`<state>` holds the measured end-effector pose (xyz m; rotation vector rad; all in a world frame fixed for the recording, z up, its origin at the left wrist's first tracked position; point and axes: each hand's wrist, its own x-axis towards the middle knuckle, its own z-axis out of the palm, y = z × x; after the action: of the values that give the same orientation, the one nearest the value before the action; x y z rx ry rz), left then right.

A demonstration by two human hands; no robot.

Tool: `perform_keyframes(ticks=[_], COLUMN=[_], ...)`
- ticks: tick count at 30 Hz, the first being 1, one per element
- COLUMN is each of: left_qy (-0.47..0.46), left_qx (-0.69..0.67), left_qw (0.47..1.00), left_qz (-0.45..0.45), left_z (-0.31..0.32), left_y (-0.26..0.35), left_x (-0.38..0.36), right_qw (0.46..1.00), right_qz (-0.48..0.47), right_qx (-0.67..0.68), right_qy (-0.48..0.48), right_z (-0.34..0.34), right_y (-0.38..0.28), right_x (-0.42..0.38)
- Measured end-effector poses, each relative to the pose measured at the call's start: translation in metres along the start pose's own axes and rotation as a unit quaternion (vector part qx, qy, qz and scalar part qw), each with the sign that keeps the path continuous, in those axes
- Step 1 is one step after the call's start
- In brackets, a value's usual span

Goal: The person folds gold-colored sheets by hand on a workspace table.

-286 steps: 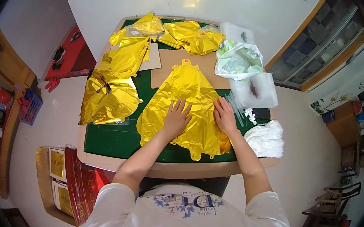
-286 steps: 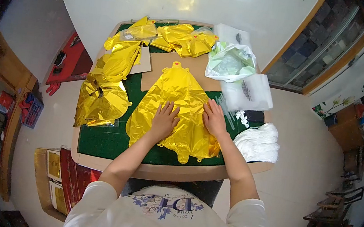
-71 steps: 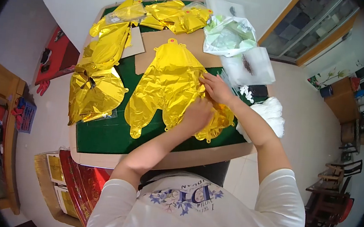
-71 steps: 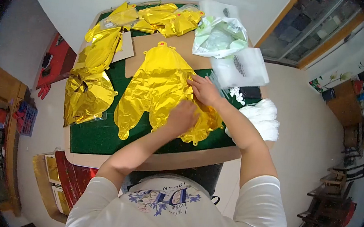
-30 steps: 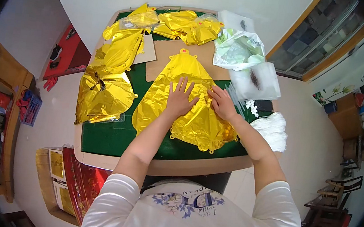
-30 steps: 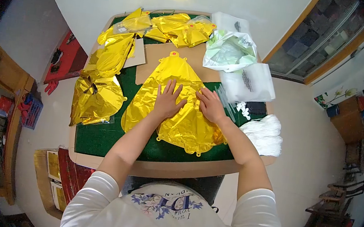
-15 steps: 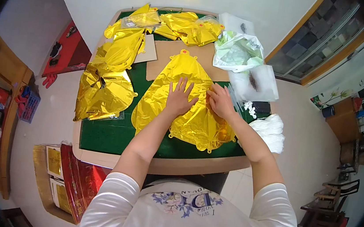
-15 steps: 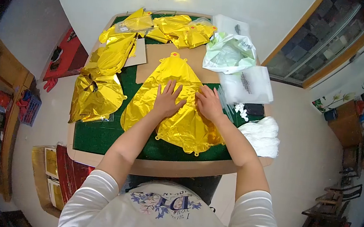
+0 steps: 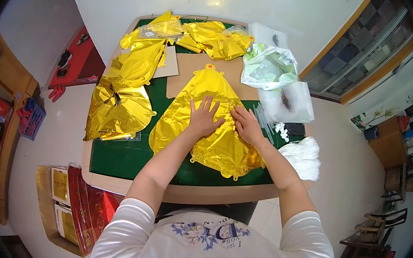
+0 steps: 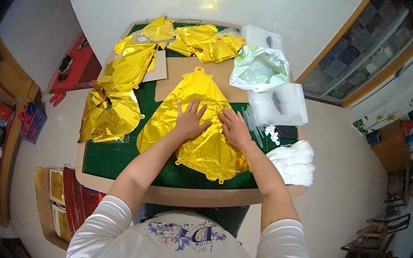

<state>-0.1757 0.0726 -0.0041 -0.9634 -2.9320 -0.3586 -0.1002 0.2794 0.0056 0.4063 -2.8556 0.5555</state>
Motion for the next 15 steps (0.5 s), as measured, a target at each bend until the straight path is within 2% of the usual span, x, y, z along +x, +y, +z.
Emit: perform_keyframes(ticks=[4,8,10,15], left_qy=[-0.019,0.002,0.010,-0.010], left_qx=[0.014,0.004,-0.012,-0.004], left_qw=[1.000,1.000,1.000,1.000], left_qz=[-0.008,-0.010,-0.007,-0.014], left_z=[-0.004,0.007,0.010,-0.005], left_y=[0.003,0.002,0.001,0.006], left_x=[0.000,-0.001,-0.001,-0.003], right_qw=[1.000,1.000,0.999,0.997], right_qz=[0.003,0.002,0.009,-0.008], right_qx=[-0.003,0.005,-0.018,-0.064], right_qy=[-0.009,0.001,-0.039,-0.046], right_z=[0.000,-0.001,-0.007,-0.017], right_y=[0.000,0.001,0.001,-0.005], right_x=[0.001,0.002,0.007,0.015])
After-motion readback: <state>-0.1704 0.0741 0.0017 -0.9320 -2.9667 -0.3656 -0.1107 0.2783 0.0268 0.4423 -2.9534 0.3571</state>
